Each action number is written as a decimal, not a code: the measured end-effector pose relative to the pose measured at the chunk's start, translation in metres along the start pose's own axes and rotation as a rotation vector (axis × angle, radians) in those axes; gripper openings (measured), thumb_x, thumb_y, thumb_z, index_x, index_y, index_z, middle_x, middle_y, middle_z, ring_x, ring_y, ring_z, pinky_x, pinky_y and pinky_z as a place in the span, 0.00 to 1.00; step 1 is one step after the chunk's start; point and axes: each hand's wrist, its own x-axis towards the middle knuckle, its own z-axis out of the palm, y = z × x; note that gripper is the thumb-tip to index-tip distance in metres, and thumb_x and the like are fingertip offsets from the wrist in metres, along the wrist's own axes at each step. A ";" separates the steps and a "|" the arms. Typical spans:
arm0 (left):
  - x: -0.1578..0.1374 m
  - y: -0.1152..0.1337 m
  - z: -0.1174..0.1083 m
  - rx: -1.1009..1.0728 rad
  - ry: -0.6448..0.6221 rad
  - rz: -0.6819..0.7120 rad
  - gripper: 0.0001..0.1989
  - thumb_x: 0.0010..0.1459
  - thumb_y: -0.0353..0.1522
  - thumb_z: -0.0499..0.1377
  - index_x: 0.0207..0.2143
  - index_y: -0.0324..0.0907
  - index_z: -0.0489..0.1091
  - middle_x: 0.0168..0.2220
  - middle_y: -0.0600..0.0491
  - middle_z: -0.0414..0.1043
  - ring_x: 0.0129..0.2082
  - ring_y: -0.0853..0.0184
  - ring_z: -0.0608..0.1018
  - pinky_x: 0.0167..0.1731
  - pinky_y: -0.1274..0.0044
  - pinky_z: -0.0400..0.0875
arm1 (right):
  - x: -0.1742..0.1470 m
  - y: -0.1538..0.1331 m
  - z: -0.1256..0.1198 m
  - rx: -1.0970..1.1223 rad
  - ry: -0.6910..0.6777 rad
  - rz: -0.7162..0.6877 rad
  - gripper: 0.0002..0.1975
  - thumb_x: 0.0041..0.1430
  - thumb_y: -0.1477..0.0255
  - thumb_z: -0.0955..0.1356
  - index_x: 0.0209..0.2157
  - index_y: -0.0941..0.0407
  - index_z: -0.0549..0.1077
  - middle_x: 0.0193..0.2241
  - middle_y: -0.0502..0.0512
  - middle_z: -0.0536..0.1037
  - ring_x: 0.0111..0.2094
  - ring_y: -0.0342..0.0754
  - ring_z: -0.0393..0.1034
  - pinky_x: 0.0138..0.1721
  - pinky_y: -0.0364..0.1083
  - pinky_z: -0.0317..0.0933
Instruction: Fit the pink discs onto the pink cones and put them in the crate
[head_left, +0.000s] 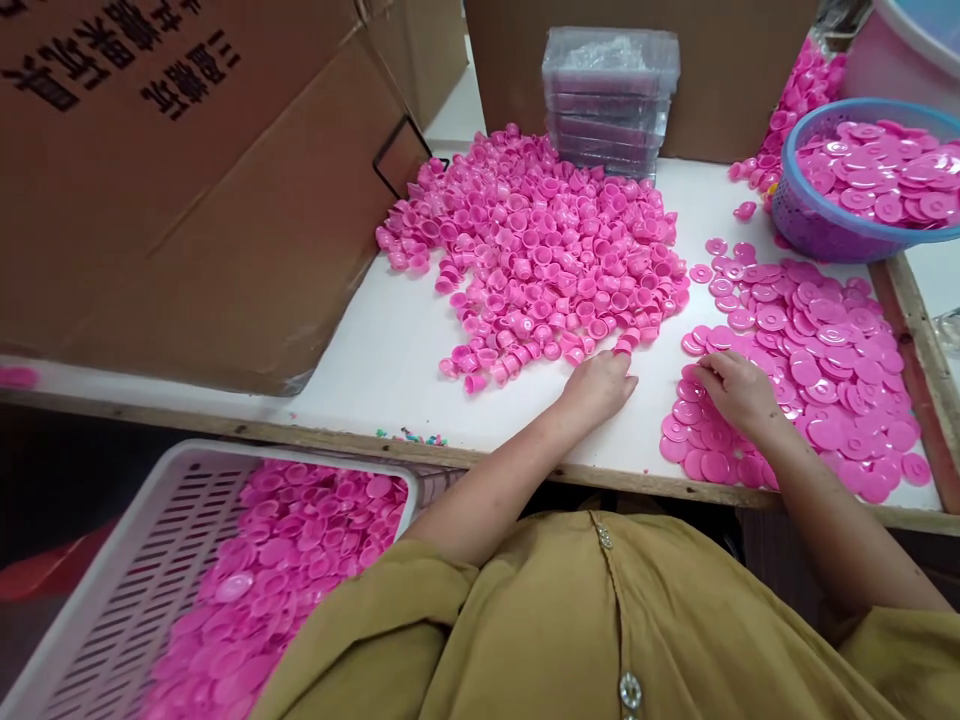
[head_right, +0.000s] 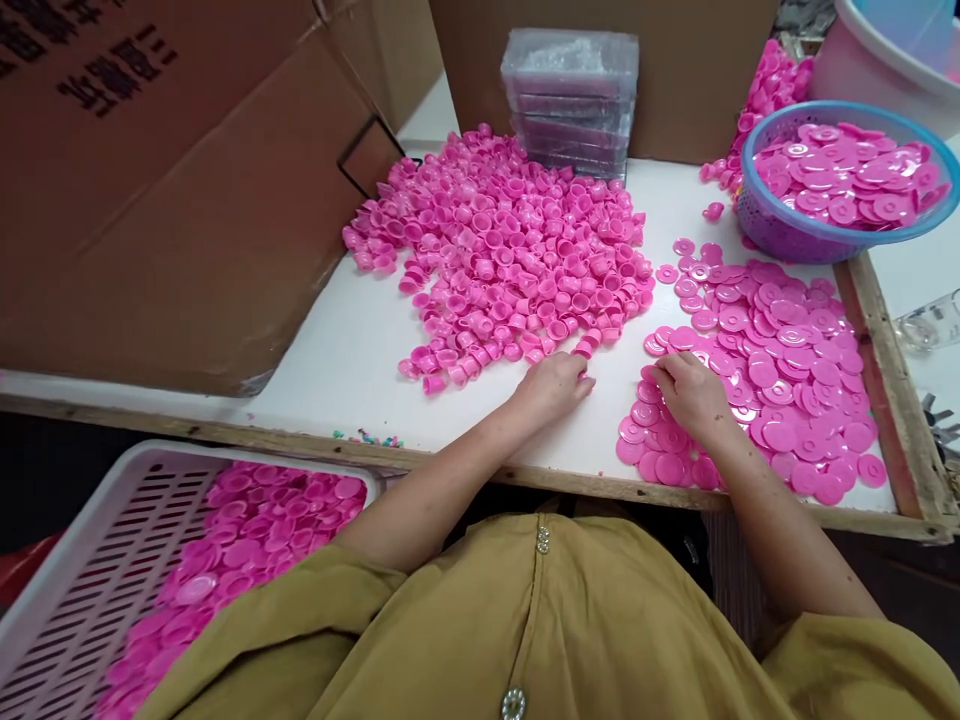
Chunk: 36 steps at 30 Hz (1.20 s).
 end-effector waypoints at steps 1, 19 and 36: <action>-0.007 -0.006 0.001 -0.017 0.005 0.035 0.11 0.60 0.32 0.56 0.43 0.37 0.72 0.40 0.43 0.74 0.40 0.58 0.76 0.38 0.71 0.68 | 0.000 0.000 -0.001 0.057 0.009 0.034 0.12 0.61 0.64 0.64 0.31 0.55 0.75 0.32 0.57 0.76 0.32 0.51 0.70 0.31 0.48 0.61; -0.062 -0.063 0.008 -0.226 0.120 0.083 0.12 0.54 0.39 0.63 0.36 0.40 0.75 0.35 0.48 0.73 0.39 0.61 0.72 0.42 0.71 0.66 | 0.016 -0.120 0.041 0.832 -0.663 0.510 0.13 0.51 0.75 0.75 0.24 0.58 0.67 0.14 0.49 0.73 0.13 0.41 0.68 0.12 0.35 0.58; -0.035 -0.056 -0.015 -0.474 -0.234 0.003 0.10 0.48 0.37 0.62 0.32 0.41 0.72 0.25 0.58 0.67 0.26 0.70 0.69 0.26 0.80 0.57 | 0.026 -0.122 0.039 0.755 -0.822 0.498 0.15 0.54 0.70 0.74 0.28 0.57 0.64 0.17 0.53 0.76 0.15 0.44 0.70 0.15 0.39 0.62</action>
